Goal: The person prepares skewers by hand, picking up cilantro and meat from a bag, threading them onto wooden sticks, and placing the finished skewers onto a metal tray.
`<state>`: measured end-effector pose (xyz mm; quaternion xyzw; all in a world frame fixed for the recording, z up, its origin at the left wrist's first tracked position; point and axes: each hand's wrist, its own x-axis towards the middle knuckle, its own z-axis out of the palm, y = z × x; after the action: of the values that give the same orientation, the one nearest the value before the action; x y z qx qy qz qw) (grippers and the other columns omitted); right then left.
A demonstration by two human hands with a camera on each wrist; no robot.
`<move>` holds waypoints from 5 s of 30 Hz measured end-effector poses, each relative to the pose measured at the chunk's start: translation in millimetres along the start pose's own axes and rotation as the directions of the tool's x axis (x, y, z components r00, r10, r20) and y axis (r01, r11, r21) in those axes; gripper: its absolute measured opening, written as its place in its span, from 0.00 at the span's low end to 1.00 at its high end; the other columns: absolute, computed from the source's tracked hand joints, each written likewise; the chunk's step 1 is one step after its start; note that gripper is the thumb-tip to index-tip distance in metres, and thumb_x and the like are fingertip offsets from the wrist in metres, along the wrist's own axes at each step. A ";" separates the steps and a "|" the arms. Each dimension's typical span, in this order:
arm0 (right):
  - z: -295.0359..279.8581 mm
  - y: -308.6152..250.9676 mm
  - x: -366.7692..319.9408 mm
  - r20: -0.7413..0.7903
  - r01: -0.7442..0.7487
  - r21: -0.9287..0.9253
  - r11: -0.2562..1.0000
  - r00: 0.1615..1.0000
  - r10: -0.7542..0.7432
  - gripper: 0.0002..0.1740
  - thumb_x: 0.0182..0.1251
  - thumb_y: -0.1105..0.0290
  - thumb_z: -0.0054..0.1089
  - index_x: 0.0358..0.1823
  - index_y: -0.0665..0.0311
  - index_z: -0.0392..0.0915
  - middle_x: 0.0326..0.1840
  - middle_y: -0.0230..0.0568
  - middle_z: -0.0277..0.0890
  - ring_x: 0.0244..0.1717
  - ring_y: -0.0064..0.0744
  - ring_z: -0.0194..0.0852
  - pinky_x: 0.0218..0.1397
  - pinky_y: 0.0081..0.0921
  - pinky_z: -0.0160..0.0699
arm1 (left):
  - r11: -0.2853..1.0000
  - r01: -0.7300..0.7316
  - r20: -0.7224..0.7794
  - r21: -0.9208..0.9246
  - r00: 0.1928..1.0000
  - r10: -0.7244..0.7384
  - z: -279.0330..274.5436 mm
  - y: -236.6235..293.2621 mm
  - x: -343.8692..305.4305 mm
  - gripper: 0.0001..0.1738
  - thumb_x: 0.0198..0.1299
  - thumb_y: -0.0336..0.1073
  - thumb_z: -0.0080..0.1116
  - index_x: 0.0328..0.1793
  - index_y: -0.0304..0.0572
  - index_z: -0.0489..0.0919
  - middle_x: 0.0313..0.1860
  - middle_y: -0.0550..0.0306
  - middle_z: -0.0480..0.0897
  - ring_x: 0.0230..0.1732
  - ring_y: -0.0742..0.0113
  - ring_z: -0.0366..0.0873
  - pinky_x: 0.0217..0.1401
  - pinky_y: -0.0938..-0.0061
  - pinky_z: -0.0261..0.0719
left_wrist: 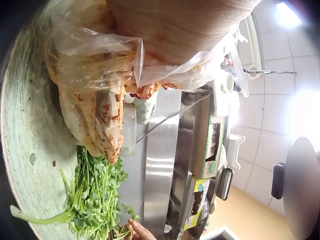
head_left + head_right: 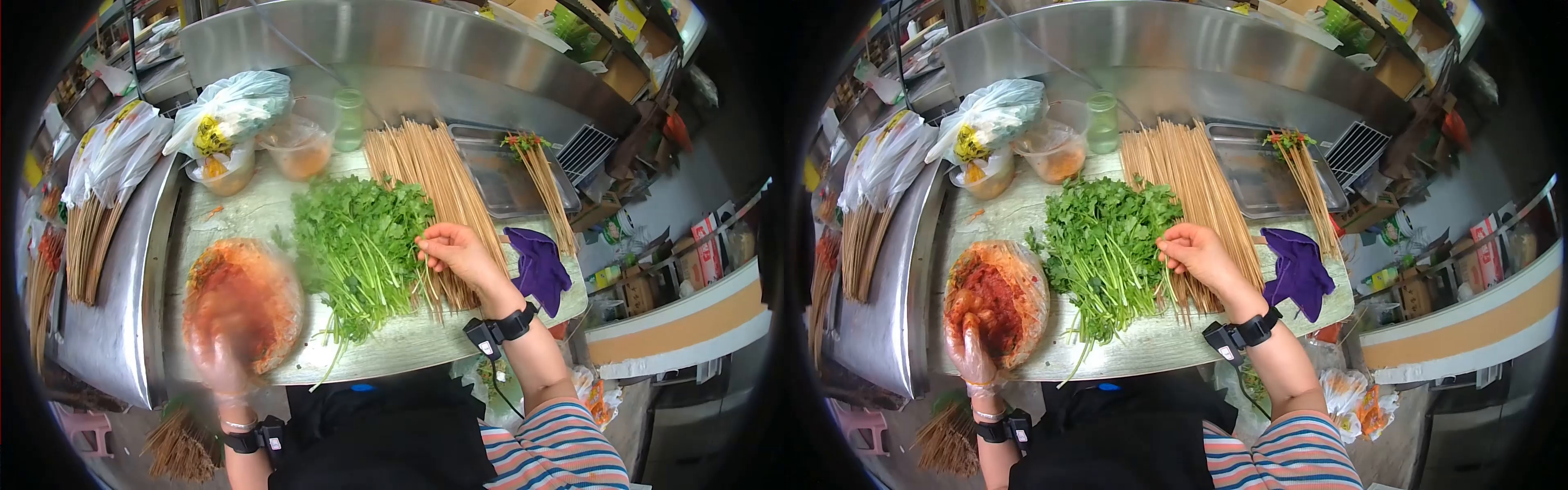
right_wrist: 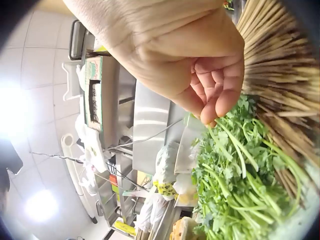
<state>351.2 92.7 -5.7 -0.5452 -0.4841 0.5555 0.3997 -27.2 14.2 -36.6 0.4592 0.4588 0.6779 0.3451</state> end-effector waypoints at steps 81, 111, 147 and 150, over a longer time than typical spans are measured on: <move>48.4 -19.0 35.0 0.083 0.169 -0.435 0.884 0.986 -0.148 0.09 0.66 0.72 0.56 0.40 0.73 0.77 0.24 0.36 0.78 0.22 0.19 0.72 0.27 0.20 0.73 | 0.919 -0.135 0.019 0.371 0.990 0.138 -14.3 -3.3 0.6 0.19 0.56 0.25 0.47 0.53 0.28 0.77 0.51 0.51 0.80 0.52 0.64 0.76 0.60 0.72 0.70; 112.4 -73.9 -35.4 0.428 0.469 -0.037 0.882 0.805 -0.410 0.06 0.57 0.76 0.65 0.35 0.70 0.78 0.31 0.38 0.75 0.25 0.25 0.77 0.30 0.21 0.75 | 0.861 0.481 0.577 0.168 0.660 -0.481 69.4 73.1 1.0 0.06 0.61 0.32 0.59 0.37 0.37 0.79 0.27 0.66 0.74 0.24 0.82 0.68 0.25 0.83 0.67; 144.8 -27.6 -42.6 0.322 0.240 0.259 0.936 0.892 -0.318 0.09 0.57 0.81 0.63 0.39 0.68 0.77 0.42 0.34 0.72 0.42 0.21 0.76 0.46 0.18 0.77 | 0.843 0.484 0.233 -0.235 0.870 -0.435 63.9 38.7 -14.8 0.14 0.59 0.31 0.57 0.49 0.29 0.74 0.35 0.51 0.81 0.28 0.66 0.79 0.30 0.74 0.81; 146.7 -19.7 -46.1 0.294 0.270 0.241 0.932 0.895 -0.335 0.07 0.58 0.82 0.62 0.38 0.70 0.78 0.43 0.34 0.72 0.43 0.20 0.75 0.45 0.17 0.78 | 0.881 0.447 0.224 -0.152 0.884 -0.410 63.0 34.0 -24.4 0.09 0.59 0.25 0.56 0.45 0.31 0.75 0.36 0.53 0.81 0.29 0.65 0.80 0.33 0.73 0.83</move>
<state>207.9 37.1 14.3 -0.3205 -0.5670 0.6139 0.4460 38.8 0.1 -2.2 0.3700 0.4449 0.5811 0.5723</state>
